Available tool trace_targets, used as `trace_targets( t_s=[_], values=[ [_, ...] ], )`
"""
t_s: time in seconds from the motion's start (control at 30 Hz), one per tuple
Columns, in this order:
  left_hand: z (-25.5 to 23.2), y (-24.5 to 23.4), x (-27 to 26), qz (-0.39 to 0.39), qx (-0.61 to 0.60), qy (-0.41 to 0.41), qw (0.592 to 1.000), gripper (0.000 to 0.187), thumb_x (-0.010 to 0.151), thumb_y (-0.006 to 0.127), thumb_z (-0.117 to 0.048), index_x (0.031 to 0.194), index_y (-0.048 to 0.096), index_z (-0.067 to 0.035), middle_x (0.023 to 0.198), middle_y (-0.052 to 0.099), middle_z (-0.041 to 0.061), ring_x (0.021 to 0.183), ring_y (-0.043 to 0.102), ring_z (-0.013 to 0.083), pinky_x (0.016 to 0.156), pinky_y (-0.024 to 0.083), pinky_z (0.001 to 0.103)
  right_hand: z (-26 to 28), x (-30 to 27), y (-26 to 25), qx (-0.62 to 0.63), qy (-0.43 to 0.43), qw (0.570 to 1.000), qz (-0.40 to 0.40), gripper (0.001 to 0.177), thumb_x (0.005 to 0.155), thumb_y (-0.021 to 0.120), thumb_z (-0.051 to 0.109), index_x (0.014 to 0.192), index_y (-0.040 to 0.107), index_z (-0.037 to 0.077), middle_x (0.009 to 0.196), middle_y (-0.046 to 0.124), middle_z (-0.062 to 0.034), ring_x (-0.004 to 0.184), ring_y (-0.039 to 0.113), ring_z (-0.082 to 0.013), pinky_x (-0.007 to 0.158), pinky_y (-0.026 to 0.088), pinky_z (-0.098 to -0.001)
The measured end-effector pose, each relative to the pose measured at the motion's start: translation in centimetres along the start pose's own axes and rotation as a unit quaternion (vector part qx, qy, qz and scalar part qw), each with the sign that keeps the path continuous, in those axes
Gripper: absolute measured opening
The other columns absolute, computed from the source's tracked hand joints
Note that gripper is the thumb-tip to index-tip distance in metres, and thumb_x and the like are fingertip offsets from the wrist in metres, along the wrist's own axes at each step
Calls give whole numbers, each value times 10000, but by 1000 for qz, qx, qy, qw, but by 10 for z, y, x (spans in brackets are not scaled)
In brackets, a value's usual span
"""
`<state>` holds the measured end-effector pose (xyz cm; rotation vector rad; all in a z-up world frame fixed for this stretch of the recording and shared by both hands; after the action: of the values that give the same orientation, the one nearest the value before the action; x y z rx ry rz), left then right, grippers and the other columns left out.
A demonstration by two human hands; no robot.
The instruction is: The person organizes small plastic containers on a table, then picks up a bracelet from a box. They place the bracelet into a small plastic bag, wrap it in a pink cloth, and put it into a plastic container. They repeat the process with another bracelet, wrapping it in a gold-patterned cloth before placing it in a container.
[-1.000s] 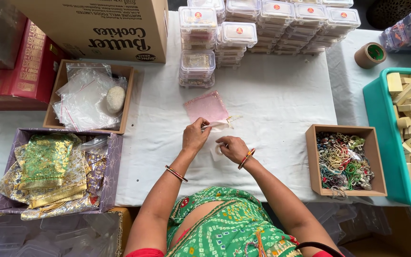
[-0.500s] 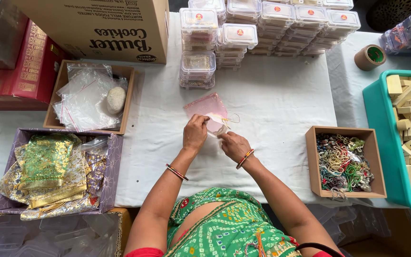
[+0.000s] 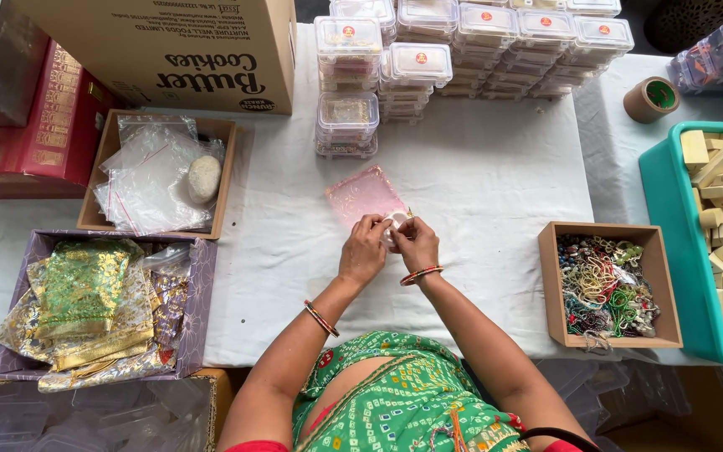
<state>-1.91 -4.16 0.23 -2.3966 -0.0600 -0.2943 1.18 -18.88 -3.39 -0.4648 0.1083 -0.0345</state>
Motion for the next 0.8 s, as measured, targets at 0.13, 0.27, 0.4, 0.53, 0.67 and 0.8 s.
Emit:
trace_targets(
  t_s=[0.13,0.27,0.4,0.53,0.67,0.8],
  values=[
    [8,10,-9,31,-6,-2,1000,507,787,682,46,1277,659,-79,1226,596,92,1148,607,298,965,526,397,-64,3,32,263,102,959,5,157,909,674,17,1055,688,-39,979,740,-77,858,725,-179,773,645,-329],
    [20,16,-18,43,0,-11,999,498,813,679,33,1294,659,-94,1225,600,85,1147,608,299,968,526,398,-49,-14,30,145,53,988,25,324,897,652,5,1221,659,17,1097,742,-89,1022,720,-197,874,588,-335],
    [22,11,-26,56,5,-8,998,512,804,661,35,1296,660,-106,1237,603,76,1146,608,293,963,529,395,-5,-37,13,-289,-159,943,49,432,879,621,101,1309,644,63,1194,590,-173,1083,584,-325,931,487,-478],
    [23,10,-30,64,6,-3,998,527,807,636,49,1308,661,-114,1245,614,56,1153,613,277,949,541,386,-8,-50,6,-371,-312,874,44,448,963,574,231,1331,589,-22,1375,579,-159,1166,574,-293,985,384,-458],
    [27,11,-31,61,4,2,998,512,823,639,45,1310,661,-115,1264,620,51,1162,615,270,947,547,383,-12,-45,11,-423,-425,800,7,472,944,564,242,1363,595,28,1383,580,-115,1359,528,-252,1213,259,-472],
    [27,12,-31,46,0,8,999,540,798,645,58,1310,655,-112,1274,619,59,1177,610,277,957,542,386,-7,-21,16,-439,-293,841,118,469,966,510,311,1350,583,51,1351,581,-104,1428,418,-274,1225,76,-635]
  ],
)
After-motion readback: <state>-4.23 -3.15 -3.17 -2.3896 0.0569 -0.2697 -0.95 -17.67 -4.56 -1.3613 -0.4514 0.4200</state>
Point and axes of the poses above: each hand's wrist, its own x-axis towards the middle knuckle, its own y-axis out of the palm, z = x × y, the point moved 1 cm from there along x, towards the middle knuckle
